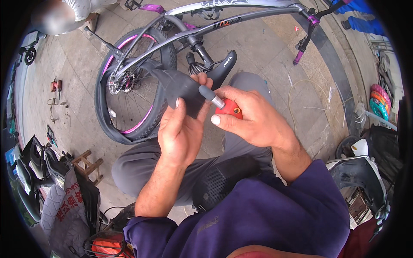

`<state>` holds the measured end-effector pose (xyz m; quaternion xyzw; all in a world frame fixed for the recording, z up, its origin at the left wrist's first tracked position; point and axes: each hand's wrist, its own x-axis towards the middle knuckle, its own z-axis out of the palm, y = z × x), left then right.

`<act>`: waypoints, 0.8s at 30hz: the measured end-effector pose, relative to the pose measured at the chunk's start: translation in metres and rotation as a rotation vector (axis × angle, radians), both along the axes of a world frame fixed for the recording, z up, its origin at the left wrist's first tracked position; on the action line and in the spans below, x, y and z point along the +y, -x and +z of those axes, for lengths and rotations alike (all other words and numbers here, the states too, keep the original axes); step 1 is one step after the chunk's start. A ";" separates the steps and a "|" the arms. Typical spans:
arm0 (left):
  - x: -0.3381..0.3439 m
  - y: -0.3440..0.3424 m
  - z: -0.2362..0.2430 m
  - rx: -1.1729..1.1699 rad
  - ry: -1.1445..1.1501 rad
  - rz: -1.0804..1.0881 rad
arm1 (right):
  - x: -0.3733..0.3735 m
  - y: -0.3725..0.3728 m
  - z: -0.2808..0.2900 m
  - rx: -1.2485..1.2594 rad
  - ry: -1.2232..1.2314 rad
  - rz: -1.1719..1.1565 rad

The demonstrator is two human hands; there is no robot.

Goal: The person uses a red hand pump to inflate a bicycle inner tube, then applies glue from a tube to a specific area on the inner tube and spreads it with a finger.

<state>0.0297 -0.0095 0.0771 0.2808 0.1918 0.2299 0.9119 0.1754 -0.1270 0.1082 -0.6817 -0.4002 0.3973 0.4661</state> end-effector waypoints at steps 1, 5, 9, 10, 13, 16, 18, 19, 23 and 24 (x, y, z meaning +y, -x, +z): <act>0.000 0.000 0.000 0.010 -0.017 0.002 | 0.001 0.003 0.003 -0.079 -0.011 0.008; 0.002 0.003 -0.007 -0.026 -0.037 0.009 | 0.012 0.003 0.016 -0.107 0.083 0.045; 0.002 0.003 -0.002 -0.025 -0.031 0.029 | 0.013 0.004 0.010 -0.006 0.037 0.014; 0.001 0.004 -0.003 -0.010 -0.033 0.025 | 0.013 0.007 0.008 -0.099 0.021 0.016; 0.001 0.006 -0.005 0.009 -0.032 0.024 | 0.014 0.011 0.008 -0.230 0.020 0.038; 0.002 0.007 -0.006 -0.009 -0.020 0.037 | 0.017 0.006 0.013 -0.118 0.077 0.062; 0.002 0.005 -0.002 0.001 -0.024 0.043 | 0.017 0.009 0.013 -0.117 0.051 0.046; 0.001 0.006 -0.003 0.001 -0.037 0.034 | 0.016 0.009 0.011 -0.174 0.034 0.057; -0.001 0.008 -0.006 -0.020 -0.062 0.031 | 0.016 0.005 0.009 -0.029 0.032 0.056; -0.001 0.008 -0.005 -0.031 -0.062 0.038 | 0.016 0.002 0.012 0.101 0.047 0.042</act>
